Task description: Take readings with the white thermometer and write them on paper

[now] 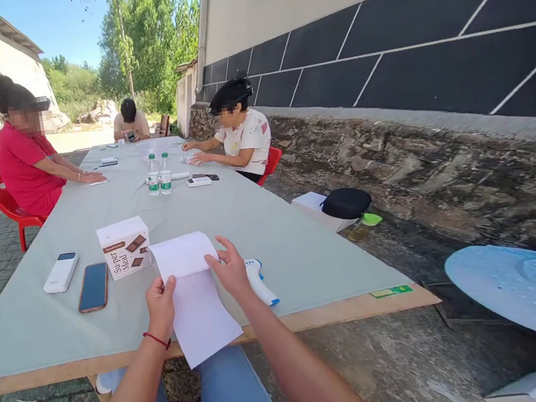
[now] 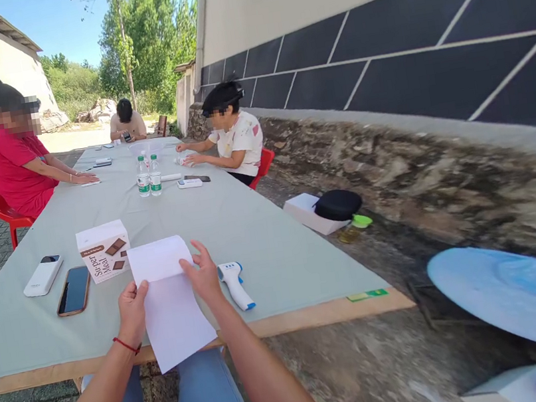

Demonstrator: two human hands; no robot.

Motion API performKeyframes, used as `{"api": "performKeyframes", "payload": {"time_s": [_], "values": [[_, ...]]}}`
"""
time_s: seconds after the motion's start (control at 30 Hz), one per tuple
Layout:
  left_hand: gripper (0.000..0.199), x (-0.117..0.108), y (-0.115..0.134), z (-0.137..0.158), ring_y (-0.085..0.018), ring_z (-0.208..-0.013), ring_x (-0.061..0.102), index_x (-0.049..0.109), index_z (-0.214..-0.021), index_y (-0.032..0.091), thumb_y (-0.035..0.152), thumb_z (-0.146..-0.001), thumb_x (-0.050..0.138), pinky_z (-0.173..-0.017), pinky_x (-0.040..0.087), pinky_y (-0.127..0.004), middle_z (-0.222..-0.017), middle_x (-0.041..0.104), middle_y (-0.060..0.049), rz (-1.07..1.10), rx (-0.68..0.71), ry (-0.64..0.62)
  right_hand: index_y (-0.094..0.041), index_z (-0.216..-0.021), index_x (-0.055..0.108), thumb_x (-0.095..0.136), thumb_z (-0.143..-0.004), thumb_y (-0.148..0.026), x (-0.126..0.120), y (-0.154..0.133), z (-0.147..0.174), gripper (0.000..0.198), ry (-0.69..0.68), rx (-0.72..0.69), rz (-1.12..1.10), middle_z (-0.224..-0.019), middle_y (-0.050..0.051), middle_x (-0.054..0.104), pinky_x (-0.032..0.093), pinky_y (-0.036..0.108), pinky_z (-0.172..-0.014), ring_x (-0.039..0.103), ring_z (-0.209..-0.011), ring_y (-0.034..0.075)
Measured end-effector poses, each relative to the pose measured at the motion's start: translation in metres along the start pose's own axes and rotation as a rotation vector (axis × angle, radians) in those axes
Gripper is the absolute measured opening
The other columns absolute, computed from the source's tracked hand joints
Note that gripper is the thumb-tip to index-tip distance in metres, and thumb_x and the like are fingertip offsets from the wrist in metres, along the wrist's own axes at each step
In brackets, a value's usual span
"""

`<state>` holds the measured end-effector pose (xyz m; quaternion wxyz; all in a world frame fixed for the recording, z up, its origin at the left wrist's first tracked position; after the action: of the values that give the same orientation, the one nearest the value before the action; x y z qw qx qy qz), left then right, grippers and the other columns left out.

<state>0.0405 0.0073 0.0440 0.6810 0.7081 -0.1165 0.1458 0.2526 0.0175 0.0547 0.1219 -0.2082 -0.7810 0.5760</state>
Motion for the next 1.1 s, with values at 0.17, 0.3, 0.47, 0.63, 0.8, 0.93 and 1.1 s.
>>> {"api": "performKeyframes", "payload": {"time_s": [0.17,0.3,0.47,0.63,0.8,0.93,1.1], "values": [[0.057,0.001,0.008,0.001,-0.013,-0.058,0.058,0.068,-0.089,0.013,0.056,-0.054,0.083,-0.056,0.046,-0.025,-0.071,0.069,-0.002,0.078,-0.115,-0.003,-0.023,-0.114,0.065,0.067,-0.073,-0.046,0.000,-0.032,0.009,0.048,-0.089,-0.236,0.066,-0.120,0.008,0.064,0.046,0.037,-0.093,0.058,-0.107,0.023],[0.057,0.002,0.015,0.000,-0.014,-0.058,0.060,0.068,-0.087,0.013,0.055,-0.051,0.084,-0.057,0.047,-0.026,-0.071,0.070,-0.003,0.046,-0.145,-0.024,-0.023,-0.098,0.071,0.065,-0.076,-0.048,0.002,-0.030,0.010,0.034,-0.133,-0.159,0.033,-0.096,0.005,0.071,0.050,0.035,-0.076,0.062,-0.083,0.021],[0.067,0.000,0.018,-0.003,-0.016,-0.067,0.064,0.065,-0.103,0.014,0.056,-0.054,0.083,-0.063,0.050,-0.026,-0.083,0.073,-0.006,0.012,-0.093,-0.009,-0.023,-0.084,0.073,0.062,-0.078,-0.047,0.004,-0.035,0.007,0.027,-0.118,-0.194,0.026,-0.082,0.002,0.069,0.048,0.031,-0.069,0.060,-0.076,0.018],[0.092,-0.011,0.023,0.002,-0.017,-0.070,0.065,0.039,-0.143,0.018,0.052,-0.066,0.078,-0.064,0.050,-0.026,-0.082,0.073,-0.003,-0.090,0.043,0.070,-0.024,-0.094,0.075,0.067,-0.075,-0.048,0.006,-0.032,0.012,0.031,-0.223,-0.191,0.087,-0.090,0.004,0.067,0.049,0.032,-0.072,0.060,-0.080,0.019],[0.082,-0.007,0.034,0.009,-0.019,-0.090,0.065,0.043,-0.142,0.022,0.041,-0.070,0.078,-0.078,0.051,-0.027,-0.096,0.071,-0.004,-0.143,0.193,-0.010,-0.025,-0.103,0.074,0.071,-0.073,-0.045,0.001,-0.029,0.016,0.036,-0.309,-0.197,0.133,-0.095,0.004,0.065,0.050,0.032,-0.076,0.060,-0.086,0.020],[0.070,-0.002,0.032,0.011,-0.023,-0.101,0.062,0.059,-0.126,0.019,0.033,-0.062,0.083,-0.088,0.050,-0.031,-0.105,0.068,-0.007,-0.181,0.170,-0.108,-0.027,-0.112,0.071,0.072,-0.073,-0.047,-0.006,-0.032,0.016,0.044,-0.315,-0.204,0.156,-0.100,0.004,0.063,0.050,0.031,-0.073,0.059,-0.083,0.019],[0.065,-0.003,0.047,0.016,-0.019,-0.087,0.061,0.059,-0.124,0.020,0.032,-0.064,0.080,-0.078,0.050,-0.028,-0.092,0.067,-0.003,-0.182,0.205,-0.058,-0.027,-0.103,0.073,0.070,-0.075,-0.050,-0.007,-0.050,0.021,0.036,-0.451,-0.221,0.230,-0.083,0.002,0.061,0.049,0.030,-0.066,0.057,-0.074,0.018]]}}
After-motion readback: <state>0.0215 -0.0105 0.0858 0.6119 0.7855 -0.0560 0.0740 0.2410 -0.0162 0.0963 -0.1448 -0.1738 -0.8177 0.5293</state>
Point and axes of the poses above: each hand's wrist, its own z-axis away from the middle knuckle, its own x-axis out of the palm, y = z × x, the point moved 8 cm from there along -z, towards the middle knuckle
